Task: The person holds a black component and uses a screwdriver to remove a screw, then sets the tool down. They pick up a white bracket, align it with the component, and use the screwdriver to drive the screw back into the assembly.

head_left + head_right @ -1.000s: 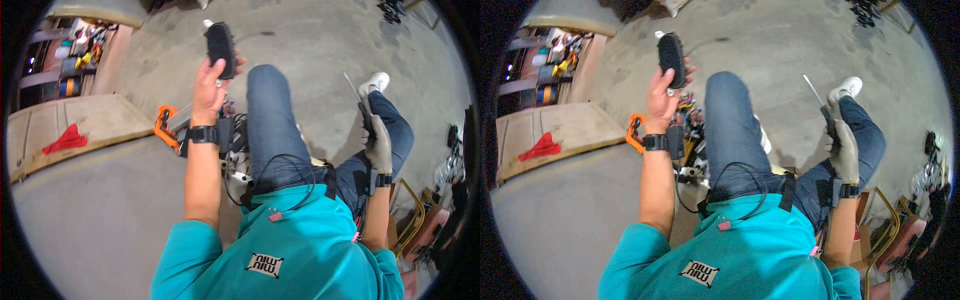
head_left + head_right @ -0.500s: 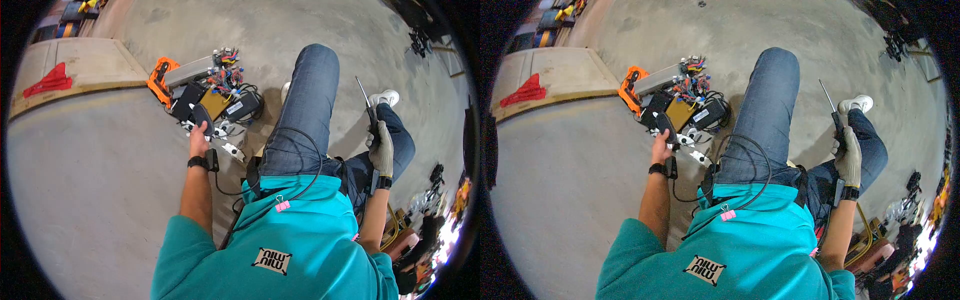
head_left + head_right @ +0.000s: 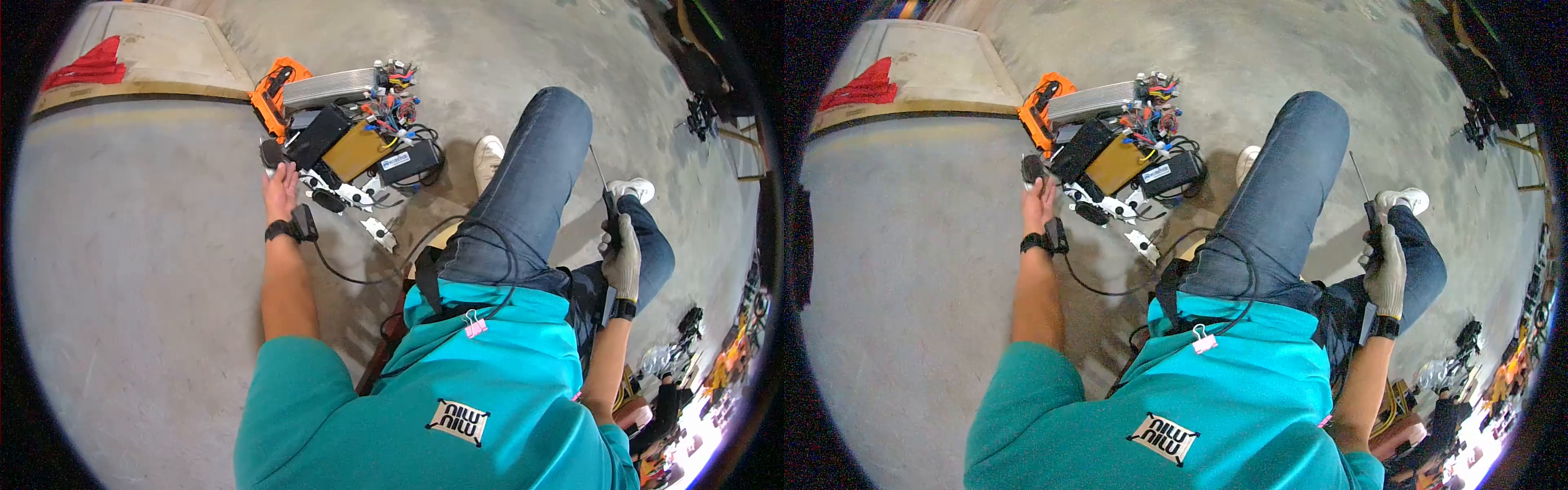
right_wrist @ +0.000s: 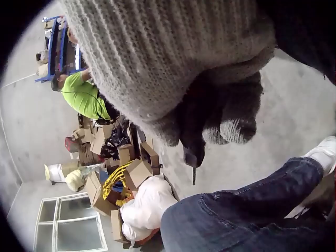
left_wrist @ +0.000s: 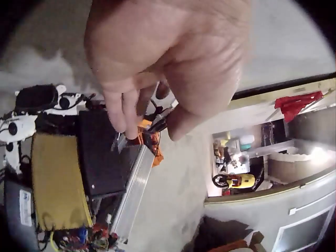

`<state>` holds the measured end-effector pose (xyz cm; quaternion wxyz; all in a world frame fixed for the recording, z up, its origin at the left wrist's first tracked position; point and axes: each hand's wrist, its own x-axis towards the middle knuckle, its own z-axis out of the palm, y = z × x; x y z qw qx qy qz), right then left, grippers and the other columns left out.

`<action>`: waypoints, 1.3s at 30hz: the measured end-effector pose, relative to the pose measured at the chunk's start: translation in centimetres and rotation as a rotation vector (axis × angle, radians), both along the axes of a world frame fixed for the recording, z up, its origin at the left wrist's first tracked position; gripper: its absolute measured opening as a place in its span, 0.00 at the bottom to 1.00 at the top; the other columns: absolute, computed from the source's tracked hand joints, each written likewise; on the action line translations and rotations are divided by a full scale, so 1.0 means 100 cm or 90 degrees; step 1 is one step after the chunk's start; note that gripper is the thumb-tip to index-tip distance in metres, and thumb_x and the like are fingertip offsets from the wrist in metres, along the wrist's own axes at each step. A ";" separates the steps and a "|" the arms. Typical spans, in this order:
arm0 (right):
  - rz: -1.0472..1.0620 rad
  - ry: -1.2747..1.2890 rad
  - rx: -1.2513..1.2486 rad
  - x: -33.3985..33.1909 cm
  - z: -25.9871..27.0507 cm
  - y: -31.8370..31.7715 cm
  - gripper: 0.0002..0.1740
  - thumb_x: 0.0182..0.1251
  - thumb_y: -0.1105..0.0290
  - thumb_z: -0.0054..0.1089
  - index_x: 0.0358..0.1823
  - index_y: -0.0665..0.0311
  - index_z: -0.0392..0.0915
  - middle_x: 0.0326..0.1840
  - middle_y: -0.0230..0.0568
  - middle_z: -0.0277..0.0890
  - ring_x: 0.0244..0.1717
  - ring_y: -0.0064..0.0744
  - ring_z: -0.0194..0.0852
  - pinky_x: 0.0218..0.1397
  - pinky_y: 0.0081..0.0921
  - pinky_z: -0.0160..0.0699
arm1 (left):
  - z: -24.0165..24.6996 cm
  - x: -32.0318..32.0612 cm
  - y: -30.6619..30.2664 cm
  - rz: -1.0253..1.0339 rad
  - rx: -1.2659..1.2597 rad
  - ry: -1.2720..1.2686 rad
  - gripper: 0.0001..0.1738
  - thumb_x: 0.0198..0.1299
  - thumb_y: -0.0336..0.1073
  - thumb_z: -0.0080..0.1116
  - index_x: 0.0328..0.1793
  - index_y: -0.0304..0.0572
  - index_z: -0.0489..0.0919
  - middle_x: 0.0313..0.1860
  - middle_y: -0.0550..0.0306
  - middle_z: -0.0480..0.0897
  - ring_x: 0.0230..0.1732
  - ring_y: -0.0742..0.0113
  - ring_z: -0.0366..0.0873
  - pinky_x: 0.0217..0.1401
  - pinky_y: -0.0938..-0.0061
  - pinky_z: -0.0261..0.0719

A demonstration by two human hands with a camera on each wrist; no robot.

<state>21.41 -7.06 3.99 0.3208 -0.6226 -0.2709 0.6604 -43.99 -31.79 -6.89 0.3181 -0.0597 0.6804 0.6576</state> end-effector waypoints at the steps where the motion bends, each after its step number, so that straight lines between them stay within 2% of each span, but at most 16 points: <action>1: 0.003 0.001 0.001 -0.002 0.002 0.000 0.23 0.77 0.51 0.58 0.58 0.64 0.76 0.40 0.34 0.79 0.28 0.17 0.73 0.28 0.15 0.75 | -0.002 -0.004 -0.003 0.003 0.001 0.001 0.22 0.70 0.34 0.60 0.66 0.36 0.70 0.55 0.50 0.80 0.56 0.58 0.83 0.58 0.60 0.83; 4: -0.004 -0.005 -0.002 -0.005 0.002 -0.001 0.23 0.78 0.51 0.57 0.57 0.64 0.76 0.40 0.35 0.79 0.29 0.17 0.73 0.28 0.16 0.76 | -0.028 -0.007 -0.013 0.045 -0.081 -0.039 0.23 0.72 0.33 0.55 0.69 0.31 0.67 0.55 0.44 0.81 0.61 0.55 0.82 0.60 0.61 0.83; 8: 0.037 -0.022 -0.005 0.000 -0.001 0.000 0.25 0.79 0.51 0.55 0.63 0.63 0.74 0.42 0.35 0.77 0.32 0.18 0.71 0.33 0.18 0.74 | -0.114 0.026 -0.057 -0.133 -0.161 -0.236 0.23 0.70 0.33 0.54 0.68 0.28 0.70 0.56 0.41 0.83 0.56 0.53 0.84 0.58 0.64 0.85; 12: 0.035 -0.039 -0.014 -0.007 -0.001 0.000 0.25 0.78 0.50 0.56 0.63 0.63 0.75 0.42 0.35 0.76 0.32 0.18 0.71 0.33 0.17 0.74 | -0.113 0.122 -0.073 -0.177 -0.273 -0.296 0.20 0.66 0.34 0.60 0.63 0.34 0.76 0.51 0.46 0.85 0.51 0.55 0.86 0.46 0.67 0.86; 16: 0.036 -0.054 -0.022 -0.006 -0.006 0.002 0.24 0.77 0.50 0.58 0.59 0.63 0.77 0.40 0.34 0.78 0.31 0.18 0.73 0.32 0.17 0.75 | -0.129 0.165 -0.082 -0.373 -0.441 -0.295 0.17 0.65 0.33 0.61 0.59 0.37 0.80 0.45 0.52 0.84 0.45 0.62 0.85 0.35 0.73 0.80; 18: 0.030 -0.083 -0.023 -0.008 -0.008 0.002 0.23 0.77 0.50 0.59 0.57 0.63 0.77 0.40 0.35 0.79 0.30 0.19 0.74 0.30 0.17 0.75 | -0.143 0.178 -0.086 -0.357 -0.429 -0.304 0.15 0.65 0.32 0.60 0.55 0.35 0.80 0.42 0.55 0.83 0.41 0.67 0.82 0.33 0.72 0.78; 21: 0.046 -0.089 -0.029 -0.010 -0.006 0.004 0.23 0.76 0.50 0.60 0.55 0.64 0.77 0.39 0.36 0.79 0.30 0.19 0.74 0.29 0.18 0.75 | -0.167 0.194 -0.089 -0.363 -0.408 -0.255 0.22 0.64 0.32 0.59 0.64 0.33 0.77 0.46 0.54 0.83 0.44 0.65 0.82 0.37 0.69 0.80; 24: 0.054 -0.112 -0.040 -0.016 0.002 0.005 0.22 0.75 0.51 0.61 0.53 0.64 0.78 0.38 0.36 0.79 0.30 0.21 0.74 0.28 0.19 0.75 | -0.172 0.200 -0.071 -0.539 -0.511 -0.063 0.40 0.62 0.30 0.59 0.82 0.40 0.62 0.70 0.39 0.75 0.63 0.49 0.79 0.61 0.61 0.77; 25: 0.054 -0.125 -0.039 -0.018 0.005 0.005 0.22 0.75 0.51 0.61 0.52 0.64 0.78 0.37 0.37 0.79 0.29 0.21 0.74 0.28 0.19 0.76 | -0.154 0.199 -0.058 -0.566 -0.509 -0.145 0.42 0.61 0.29 0.59 0.83 0.40 0.60 0.74 0.34 0.70 0.67 0.44 0.76 0.68 0.61 0.74; 26: 0.052 -0.137 -0.039 -0.020 0.006 0.004 0.22 0.75 0.51 0.61 0.52 0.65 0.78 0.37 0.37 0.79 0.28 0.22 0.74 0.28 0.19 0.76 | -0.160 0.202 -0.059 -0.574 -0.504 -0.152 0.42 0.61 0.29 0.59 0.83 0.40 0.60 0.74 0.34 0.70 0.67 0.44 0.76 0.68 0.61 0.74; 28: 0.045 -0.155 -0.034 -0.023 0.009 0.004 0.21 0.75 0.52 0.61 0.50 0.65 0.77 0.37 0.37 0.79 0.27 0.22 0.73 0.28 0.19 0.76 | -0.173 0.206 -0.061 -0.837 -0.558 0.037 0.43 0.60 0.28 0.58 0.83 0.40 0.58 0.73 0.33 0.71 0.68 0.41 0.75 0.68 0.57 0.74; 29: 0.049 -0.154 -0.035 -0.020 0.008 0.005 0.21 0.75 0.52 0.61 0.49 0.65 0.77 0.37 0.38 0.79 0.27 0.22 0.73 0.28 0.19 0.76 | -0.178 0.210 -0.064 -0.893 -0.583 0.093 0.35 0.60 0.30 0.60 0.76 0.38 0.69 0.65 0.30 0.77 0.64 0.38 0.76 0.64 0.55 0.77; 30: 0.055 -0.153 -0.036 -0.016 0.009 0.005 0.21 0.76 0.52 0.61 0.49 0.65 0.77 0.37 0.38 0.79 0.27 0.22 0.74 0.28 0.20 0.76 | -0.185 0.212 -0.067 -0.908 -0.574 0.094 0.35 0.60 0.30 0.60 0.76 0.38 0.69 0.65 0.30 0.77 0.64 0.38 0.76 0.64 0.55 0.77; 32: 0.038 -0.160 -0.038 -0.014 0.014 0.000 0.20 0.76 0.52 0.61 0.49 0.65 0.77 0.37 0.38 0.79 0.27 0.22 0.74 0.29 0.20 0.77 | -0.204 0.209 -0.078 -1.107 -0.637 0.237 0.24 0.59 0.34 0.63 0.62 0.33 0.80 0.57 0.32 0.82 0.59 0.38 0.80 0.60 0.54 0.80; 35: 0.034 -0.131 -0.041 -0.013 0.016 0.006 0.21 0.76 0.52 0.61 0.52 0.65 0.76 0.38 0.38 0.78 0.28 0.22 0.73 0.29 0.19 0.77 | -0.185 0.207 -0.075 -0.826 -0.681 0.171 0.15 0.63 0.37 0.63 0.48 0.32 0.85 0.49 0.36 0.86 0.52 0.39 0.83 0.55 0.52 0.81; 39: -0.078 -0.036 -0.077 -0.020 0.034 0.010 0.22 0.76 0.51 0.59 0.53 0.65 0.75 0.37 0.38 0.79 0.27 0.21 0.74 0.27 0.16 0.76 | -0.194 0.193 -0.070 -0.676 -0.589 0.044 0.18 0.68 0.45 0.60 0.41 0.33 0.86 0.40 0.39 0.87 0.49 0.42 0.85 0.53 0.53 0.79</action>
